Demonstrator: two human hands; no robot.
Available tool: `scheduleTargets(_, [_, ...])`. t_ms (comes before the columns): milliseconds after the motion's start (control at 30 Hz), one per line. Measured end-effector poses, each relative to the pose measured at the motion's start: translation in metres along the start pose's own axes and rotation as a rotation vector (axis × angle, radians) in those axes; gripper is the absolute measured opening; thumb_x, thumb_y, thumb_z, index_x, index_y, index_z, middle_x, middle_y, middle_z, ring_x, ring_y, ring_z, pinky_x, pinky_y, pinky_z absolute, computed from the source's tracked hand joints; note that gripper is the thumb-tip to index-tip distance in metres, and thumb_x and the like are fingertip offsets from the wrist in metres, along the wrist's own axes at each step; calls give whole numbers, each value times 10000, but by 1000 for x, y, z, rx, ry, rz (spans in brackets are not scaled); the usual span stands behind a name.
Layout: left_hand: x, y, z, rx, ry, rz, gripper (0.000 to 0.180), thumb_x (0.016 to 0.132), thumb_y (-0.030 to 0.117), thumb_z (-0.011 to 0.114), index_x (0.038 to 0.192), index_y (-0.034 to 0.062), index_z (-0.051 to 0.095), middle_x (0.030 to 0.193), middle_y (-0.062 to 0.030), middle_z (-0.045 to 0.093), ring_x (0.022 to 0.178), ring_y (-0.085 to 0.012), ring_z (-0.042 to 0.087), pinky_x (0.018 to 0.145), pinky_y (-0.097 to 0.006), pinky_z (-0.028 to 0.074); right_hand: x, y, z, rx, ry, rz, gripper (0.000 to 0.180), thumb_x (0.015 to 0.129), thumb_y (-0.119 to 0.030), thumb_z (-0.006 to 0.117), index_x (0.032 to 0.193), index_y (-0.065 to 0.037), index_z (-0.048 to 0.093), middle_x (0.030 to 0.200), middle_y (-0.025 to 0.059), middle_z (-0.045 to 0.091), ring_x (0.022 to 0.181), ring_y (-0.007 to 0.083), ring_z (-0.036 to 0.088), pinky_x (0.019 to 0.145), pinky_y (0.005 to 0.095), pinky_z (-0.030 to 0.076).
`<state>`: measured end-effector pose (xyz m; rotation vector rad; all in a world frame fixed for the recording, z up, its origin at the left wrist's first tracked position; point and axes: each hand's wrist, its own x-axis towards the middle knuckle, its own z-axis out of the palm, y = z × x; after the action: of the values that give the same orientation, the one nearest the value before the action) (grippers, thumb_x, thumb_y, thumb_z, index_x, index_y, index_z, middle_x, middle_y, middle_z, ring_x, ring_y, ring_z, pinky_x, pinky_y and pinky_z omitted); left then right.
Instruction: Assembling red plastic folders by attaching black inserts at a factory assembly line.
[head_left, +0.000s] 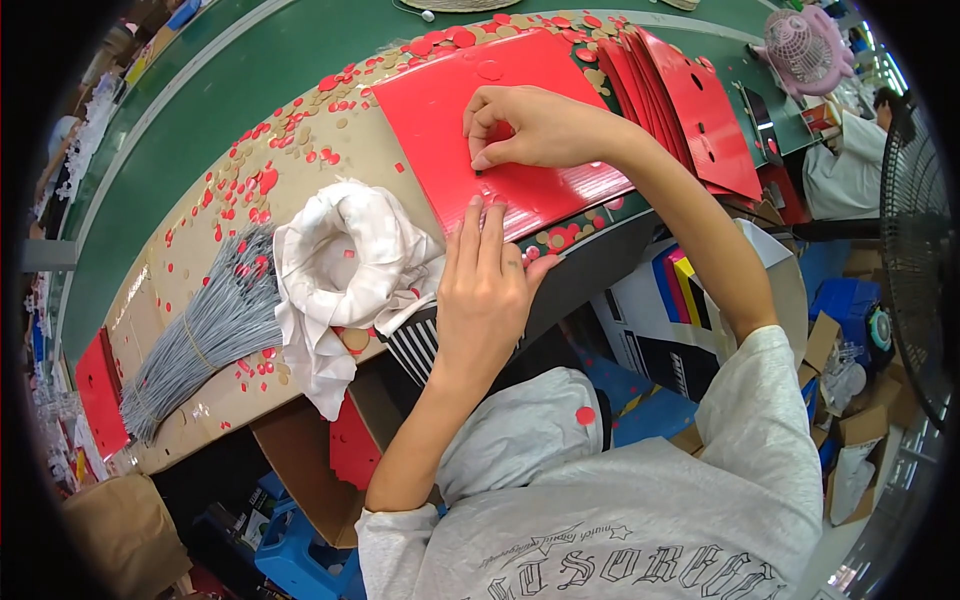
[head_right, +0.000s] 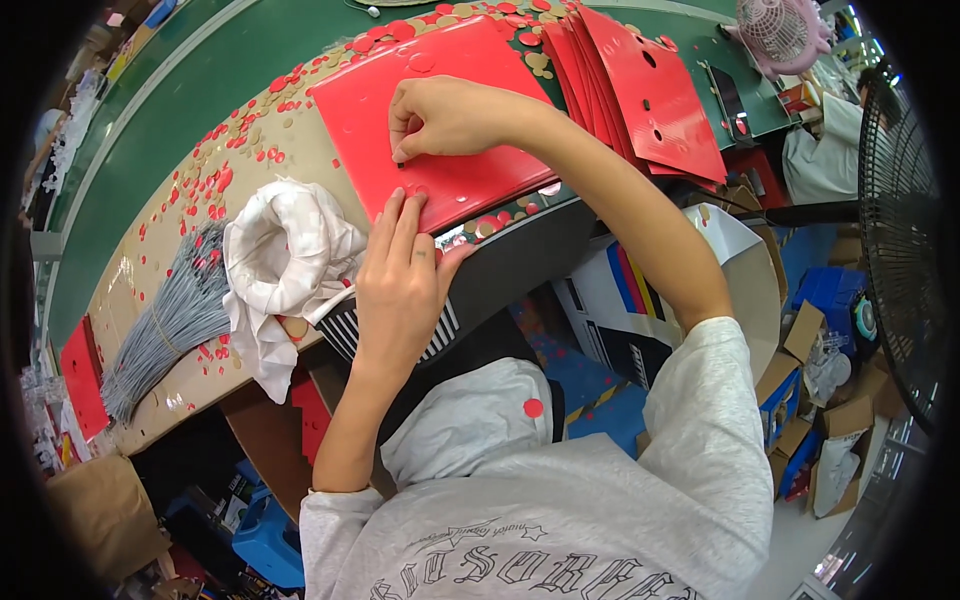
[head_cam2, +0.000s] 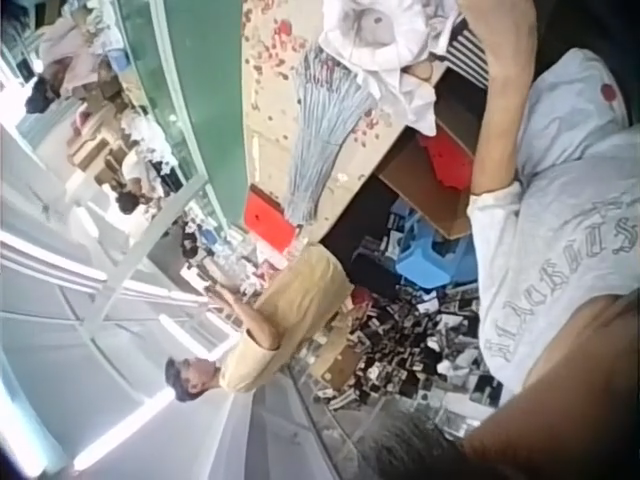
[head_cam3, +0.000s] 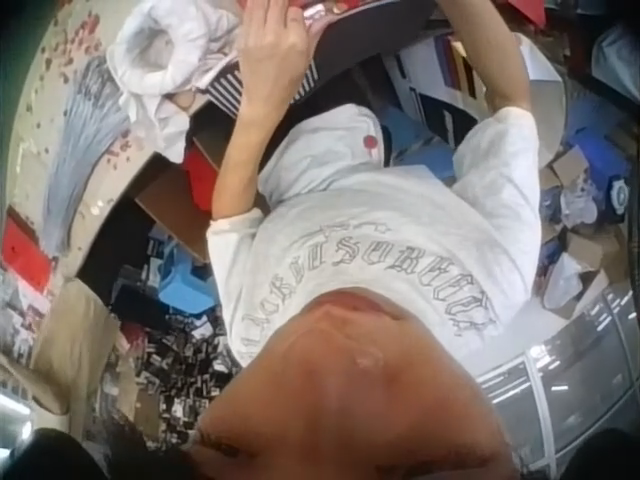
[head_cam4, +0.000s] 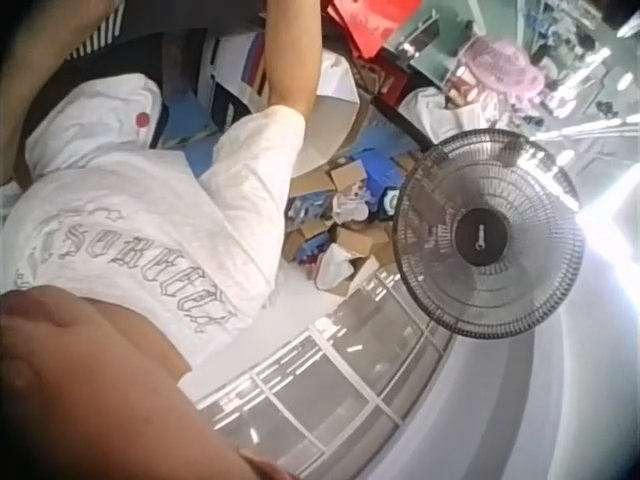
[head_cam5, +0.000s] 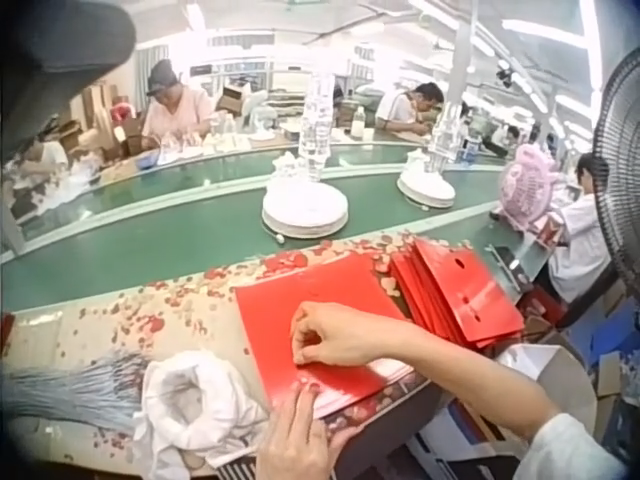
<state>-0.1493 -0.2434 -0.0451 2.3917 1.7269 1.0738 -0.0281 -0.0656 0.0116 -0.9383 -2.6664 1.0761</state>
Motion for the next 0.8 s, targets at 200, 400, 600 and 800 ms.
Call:
scheduleTargets(200, [1, 2, 1, 37, -29, 30, 390, 848, 248, 775, 824, -102, 604, 1264, -267, 616, 1210, -454, 588, 984, -548, 510, 2, 1, 2, -27, -2, -15, 172, 861, -166, 747, 890, -1, 708, 1059, 87, 606, 953, 232, 626, 882, 347, 499])
scheduleTargets(400, [-3, 1, 2, 54, -38, 33, 409, 861, 256, 762, 829, -125, 615, 1264, -291, 606, 1209, -464, 586, 1001, -562, 497, -3, -1, 18, -72, 186, -63, 144, 822, -132, 765, 821, 5, 720, 1063, 104, 644, 970, 245, 654, 875, 366, 524])
scheduleTargets(600, [-6, 3, 4, 55, -36, 21, 404, 861, 279, 762, 819, -94, 613, 1281, -274, 611, 1252, -430, 579, 1017, -552, 495, -18, 12, 35, -143, 567, -111, 367, 876, -201, 724, 1184, -12, 659, 1148, 147, 682, 1045, 318, 664, 899, 385, 534])
scheduleTargets(800, [-2, 2, 9, 24, -5, 17, 390, 848, 261, 775, 807, -92, 614, 1270, -271, 619, 1256, -429, 576, 1016, -541, 499, -11, 41, 46, -639, 688, -115, 452, 960, -271, 622, 1337, -24, 593, 1307, 155, 638, 1264, 301, 569, 1048, 423, 442])
